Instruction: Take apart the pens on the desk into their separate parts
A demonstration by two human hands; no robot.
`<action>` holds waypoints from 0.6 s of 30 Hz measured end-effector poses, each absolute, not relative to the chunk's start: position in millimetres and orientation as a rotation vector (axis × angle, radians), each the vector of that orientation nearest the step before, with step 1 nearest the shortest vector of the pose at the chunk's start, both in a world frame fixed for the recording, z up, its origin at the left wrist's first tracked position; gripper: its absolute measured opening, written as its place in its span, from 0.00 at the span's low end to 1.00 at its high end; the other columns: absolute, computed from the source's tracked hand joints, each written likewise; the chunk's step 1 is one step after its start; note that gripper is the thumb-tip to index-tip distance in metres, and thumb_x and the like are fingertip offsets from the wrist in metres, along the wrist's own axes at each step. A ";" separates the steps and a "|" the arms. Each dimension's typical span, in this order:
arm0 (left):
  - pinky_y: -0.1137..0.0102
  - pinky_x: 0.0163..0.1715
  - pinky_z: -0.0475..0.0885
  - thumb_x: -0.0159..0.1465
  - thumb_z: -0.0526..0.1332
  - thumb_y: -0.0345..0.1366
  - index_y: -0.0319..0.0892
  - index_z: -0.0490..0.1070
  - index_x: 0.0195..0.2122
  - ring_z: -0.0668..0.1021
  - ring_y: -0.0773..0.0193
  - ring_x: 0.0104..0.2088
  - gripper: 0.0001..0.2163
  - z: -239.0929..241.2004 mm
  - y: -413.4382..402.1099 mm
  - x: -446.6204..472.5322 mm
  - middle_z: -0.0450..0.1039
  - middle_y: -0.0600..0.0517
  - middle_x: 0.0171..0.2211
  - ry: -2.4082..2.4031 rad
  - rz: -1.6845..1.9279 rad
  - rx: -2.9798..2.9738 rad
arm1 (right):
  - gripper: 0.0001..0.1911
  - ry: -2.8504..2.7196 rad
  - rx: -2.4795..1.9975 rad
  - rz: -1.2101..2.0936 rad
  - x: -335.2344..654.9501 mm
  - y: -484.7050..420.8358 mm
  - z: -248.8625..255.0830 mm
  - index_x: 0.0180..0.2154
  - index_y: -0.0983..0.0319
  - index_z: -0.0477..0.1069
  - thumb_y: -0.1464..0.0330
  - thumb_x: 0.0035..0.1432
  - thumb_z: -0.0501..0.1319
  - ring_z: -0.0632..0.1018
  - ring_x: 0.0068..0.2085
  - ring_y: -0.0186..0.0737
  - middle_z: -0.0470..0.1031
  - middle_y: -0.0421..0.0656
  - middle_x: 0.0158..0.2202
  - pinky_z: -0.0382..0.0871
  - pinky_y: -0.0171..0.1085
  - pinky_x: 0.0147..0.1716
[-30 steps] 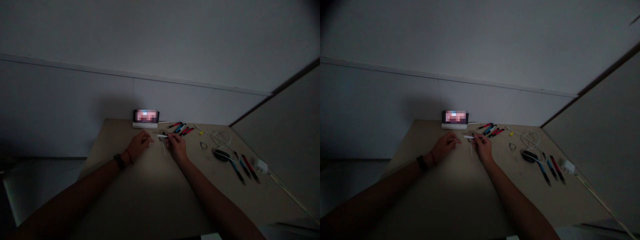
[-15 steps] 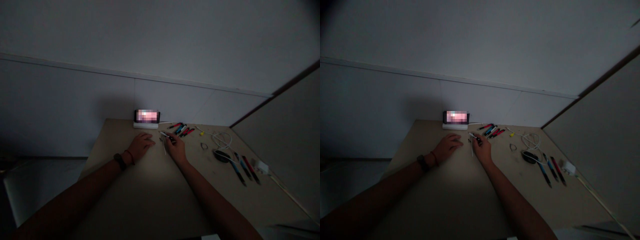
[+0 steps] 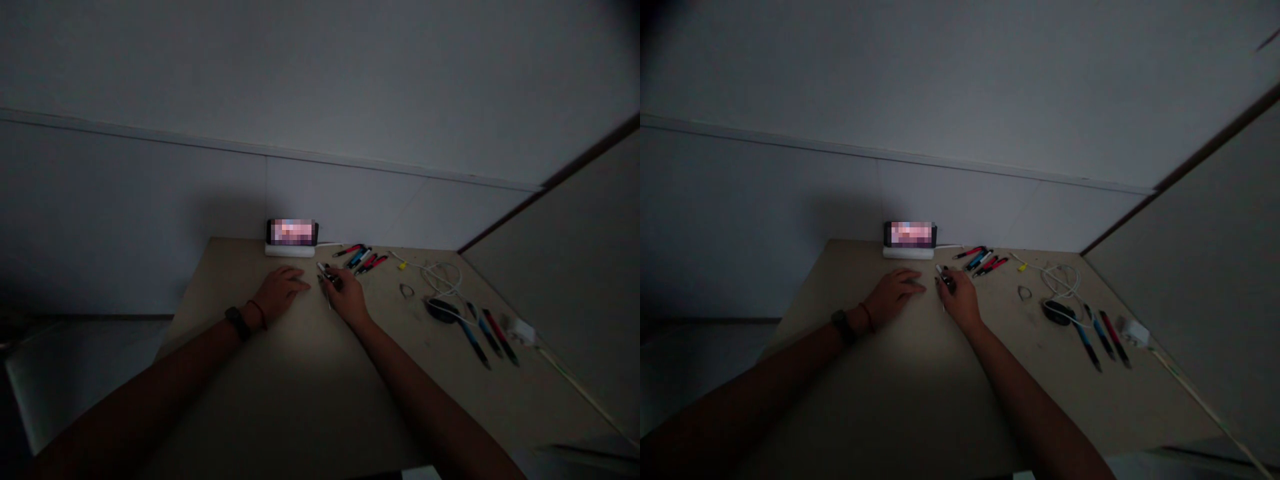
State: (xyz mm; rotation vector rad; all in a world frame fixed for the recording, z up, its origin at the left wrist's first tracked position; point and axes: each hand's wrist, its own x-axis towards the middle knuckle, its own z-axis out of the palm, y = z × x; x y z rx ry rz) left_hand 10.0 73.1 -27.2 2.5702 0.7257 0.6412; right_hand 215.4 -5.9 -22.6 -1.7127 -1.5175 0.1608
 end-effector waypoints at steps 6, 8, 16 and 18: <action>0.53 0.58 0.66 0.67 0.56 0.31 0.47 0.77 0.51 0.71 0.54 0.56 0.15 -27.9 74.4 11.1 0.74 0.48 0.55 0.689 0.706 2.557 | 0.16 -1.511 -1.725 0.154 216.0 -6.0 -23.2 0.44 0.63 0.77 0.62 0.59 0.60 0.76 0.37 0.45 0.77 0.49 0.38 0.70 0.42 0.40; 0.54 0.58 0.66 0.67 0.57 0.31 0.46 0.77 0.51 0.71 0.54 0.55 0.14 -27.5 74.3 11.2 0.74 0.48 0.55 0.679 0.718 2.542 | 0.15 -1.508 -1.725 0.160 216.2 -5.7 -23.7 0.43 0.62 0.77 0.61 0.59 0.60 0.75 0.36 0.44 0.77 0.48 0.37 0.70 0.41 0.39; 0.52 0.58 0.66 0.66 0.59 0.33 0.47 0.79 0.44 0.72 0.53 0.56 0.10 -26.1 72.5 10.0 0.74 0.47 0.54 0.694 0.736 2.494 | 0.13 -1.505 -1.720 0.184 216.1 -4.8 -24.6 0.39 0.61 0.77 0.61 0.60 0.58 0.76 0.36 0.44 0.78 0.46 0.35 0.69 0.41 0.39; 0.52 0.58 0.66 0.66 0.59 0.33 0.47 0.78 0.45 0.72 0.53 0.56 0.10 -25.5 72.4 9.8 0.74 0.47 0.54 0.687 0.737 2.489 | 0.13 -1.497 -1.720 0.184 216.1 -4.9 -24.3 0.38 0.61 0.77 0.61 0.60 0.58 0.76 0.36 0.43 0.78 0.46 0.35 0.69 0.41 0.40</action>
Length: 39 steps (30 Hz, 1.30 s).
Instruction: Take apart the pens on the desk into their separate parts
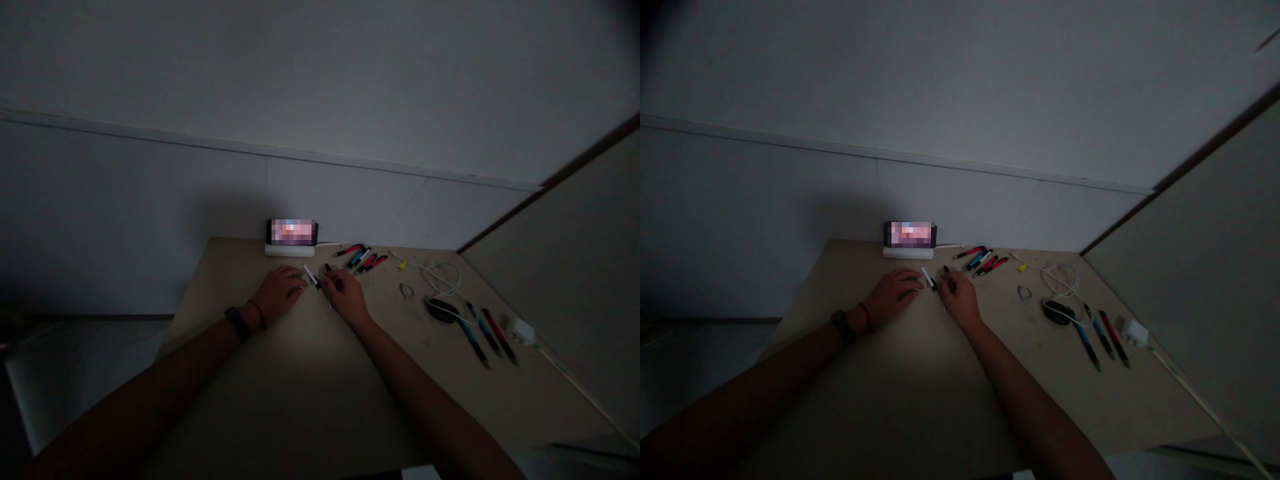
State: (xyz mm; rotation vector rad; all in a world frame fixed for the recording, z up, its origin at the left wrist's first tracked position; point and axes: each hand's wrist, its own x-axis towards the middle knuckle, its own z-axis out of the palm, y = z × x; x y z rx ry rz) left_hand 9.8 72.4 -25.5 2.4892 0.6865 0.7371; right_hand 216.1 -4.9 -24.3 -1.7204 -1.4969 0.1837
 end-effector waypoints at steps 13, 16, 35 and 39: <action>0.54 0.56 0.67 0.63 0.61 0.31 0.45 0.77 0.44 0.73 0.53 0.54 0.09 -22.2 71.8 10.4 0.75 0.47 0.52 0.684 0.739 2.480 | 0.14 -1.482 -1.733 0.239 213.9 -6.5 -20.5 0.37 0.62 0.78 0.61 0.60 0.58 0.76 0.36 0.43 0.78 0.46 0.34 0.69 0.40 0.38; 0.54 0.56 0.68 0.64 0.60 0.32 0.45 0.77 0.43 0.73 0.53 0.54 0.08 -23.2 72.1 10.3 0.74 0.47 0.52 0.691 0.739 2.485 | 0.13 -1.479 -1.729 0.242 213.9 -6.5 -20.4 0.37 0.61 0.78 0.62 0.60 0.58 0.76 0.36 0.43 0.77 0.46 0.34 0.69 0.39 0.38; 0.59 0.48 0.70 0.65 0.59 0.33 0.42 0.75 0.38 0.75 0.55 0.44 0.06 -19.4 70.8 10.8 0.77 0.46 0.41 0.725 0.776 2.421 | 0.13 -1.484 -1.729 0.252 214.6 -6.3 -20.7 0.37 0.61 0.78 0.62 0.60 0.58 0.76 0.36 0.44 0.78 0.47 0.34 0.68 0.40 0.37; 0.59 0.49 0.69 0.66 0.58 0.33 0.43 0.74 0.39 0.76 0.56 0.44 0.06 -20.4 70.3 11.1 0.78 0.47 0.41 0.725 0.796 2.417 | 0.14 -1.478 -1.736 0.225 217.3 -6.1 -20.9 0.38 0.63 0.78 0.62 0.60 0.57 0.76 0.34 0.42 0.78 0.46 0.34 0.68 0.39 0.36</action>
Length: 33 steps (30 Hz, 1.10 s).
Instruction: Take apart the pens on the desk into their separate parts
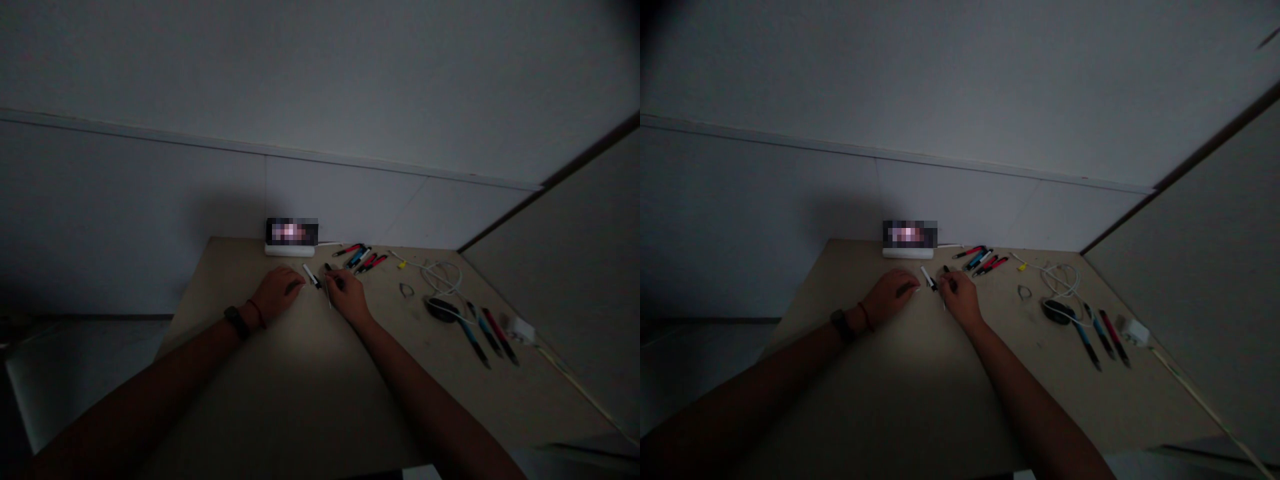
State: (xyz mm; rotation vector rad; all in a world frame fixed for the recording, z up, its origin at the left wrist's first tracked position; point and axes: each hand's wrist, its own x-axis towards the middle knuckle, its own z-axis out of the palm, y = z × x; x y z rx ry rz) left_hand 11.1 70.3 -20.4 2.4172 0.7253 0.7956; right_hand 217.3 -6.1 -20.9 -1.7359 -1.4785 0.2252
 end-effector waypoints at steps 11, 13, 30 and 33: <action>0.62 0.43 0.70 0.64 0.60 0.34 0.42 0.73 0.33 0.75 0.59 0.38 0.05 -18.2 70.8 10.5 0.76 0.48 0.35 0.687 0.775 2.460 | 0.17 -1.475 -2.023 -0.182 246.8 -3.6 -20.4 0.47 0.64 0.77 0.63 0.60 0.59 0.70 0.52 0.54 0.70 0.55 0.50 0.64 0.50 0.53; 0.62 0.44 0.70 0.64 0.61 0.34 0.42 0.73 0.32 0.75 0.59 0.37 0.04 -17.1 69.9 10.9 0.76 0.49 0.34 0.681 0.765 2.463 | 0.20 -1.505 -2.087 -0.181 244.8 -4.6 -22.3 0.51 0.63 0.75 0.62 0.60 0.59 0.68 0.54 0.56 0.68 0.55 0.55 0.63 0.52 0.54; 0.61 0.46 0.70 0.64 0.61 0.35 0.42 0.75 0.35 0.76 0.58 0.41 0.04 -18.0 70.1 11.0 0.77 0.48 0.38 0.570 0.758 2.474 | 0.19 -1.496 -2.258 -0.141 242.0 -3.8 -16.6 0.50 0.62 0.75 0.61 0.60 0.60 0.69 0.52 0.56 0.71 0.54 0.48 0.64 0.49 0.51; 0.61 0.47 0.70 0.64 0.61 0.35 0.42 0.75 0.35 0.76 0.58 0.41 0.04 -18.0 70.4 10.9 0.78 0.48 0.38 0.566 0.756 2.479 | 0.18 -1.487 -2.235 -0.132 243.5 -2.7 -17.3 0.50 0.63 0.75 0.62 0.60 0.60 0.69 0.52 0.56 0.72 0.54 0.47 0.63 0.48 0.51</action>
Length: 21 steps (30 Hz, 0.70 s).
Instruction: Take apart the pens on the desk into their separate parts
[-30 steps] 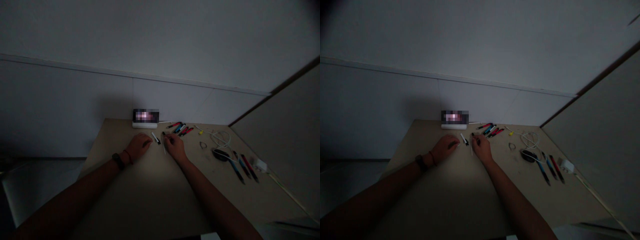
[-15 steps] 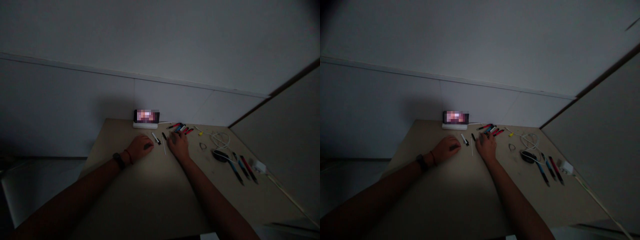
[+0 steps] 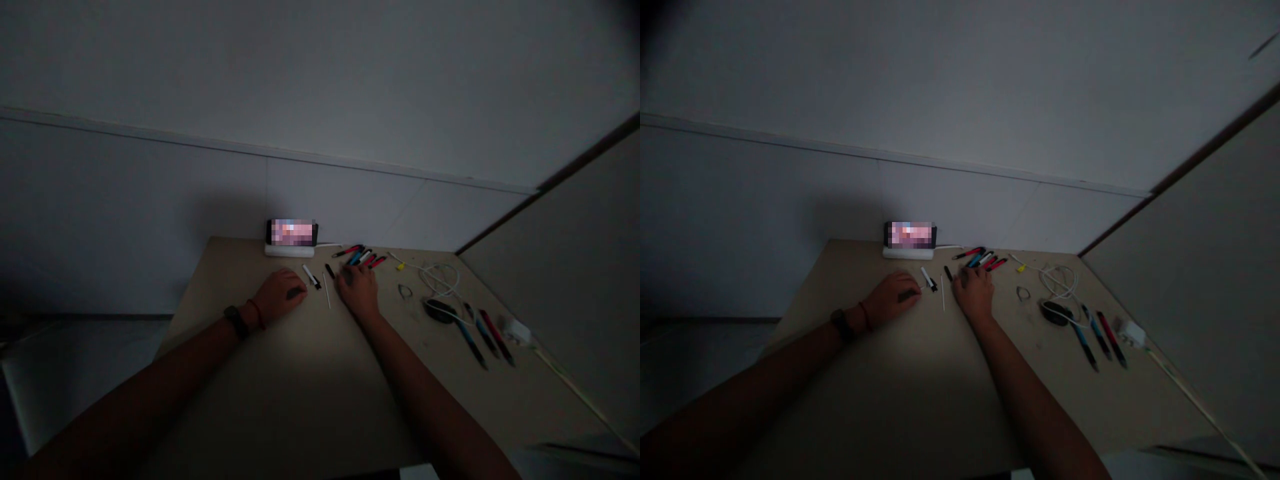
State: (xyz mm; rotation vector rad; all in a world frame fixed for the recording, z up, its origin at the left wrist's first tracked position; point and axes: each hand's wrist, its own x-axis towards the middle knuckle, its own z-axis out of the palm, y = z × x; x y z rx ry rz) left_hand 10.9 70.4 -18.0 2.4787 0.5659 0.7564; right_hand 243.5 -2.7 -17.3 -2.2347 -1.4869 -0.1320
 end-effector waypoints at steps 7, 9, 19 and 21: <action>0.61 0.46 0.70 0.65 0.60 0.34 0.42 0.75 0.35 0.76 0.59 0.40 0.05 -17.3 71.1 10.9 0.78 0.48 0.37 0.570 0.742 2.477 | 0.20 -1.349 -2.076 -0.114 247.3 0.0 -22.7 0.48 0.66 0.75 0.61 0.59 0.59 0.71 0.51 0.55 0.74 0.55 0.45 0.64 0.50 0.52; 0.62 0.46 0.70 0.65 0.61 0.34 0.42 0.75 0.35 0.76 0.59 0.40 0.05 -17.0 71.0 10.8 0.78 0.48 0.37 0.574 0.742 2.470 | 0.20 -1.311 -1.987 -0.103 248.0 0.3 -23.6 0.48 0.66 0.74 0.61 0.58 0.59 0.72 0.50 0.55 0.74 0.55 0.46 0.64 0.50 0.53; 0.60 0.48 0.72 0.66 0.60 0.36 0.43 0.73 0.43 0.77 0.58 0.42 0.07 -19.0 68.6 10.5 0.77 0.47 0.40 0.642 0.836 2.333 | 0.19 -1.262 -1.679 -0.016 233.3 -6.5 -7.8 0.49 0.63 0.71 0.60 0.60 0.57 0.75 0.47 0.48 0.76 0.51 0.47 0.69 0.45 0.48; 0.59 0.50 0.72 0.65 0.60 0.35 0.43 0.72 0.48 0.77 0.58 0.44 0.11 -21.2 68.1 10.2 0.76 0.47 0.43 0.667 0.890 2.280 | 0.16 -1.275 -1.650 -0.032 227.4 -10.3 -2.3 0.47 0.62 0.71 0.60 0.61 0.58 0.75 0.45 0.47 0.76 0.50 0.45 0.70 0.44 0.46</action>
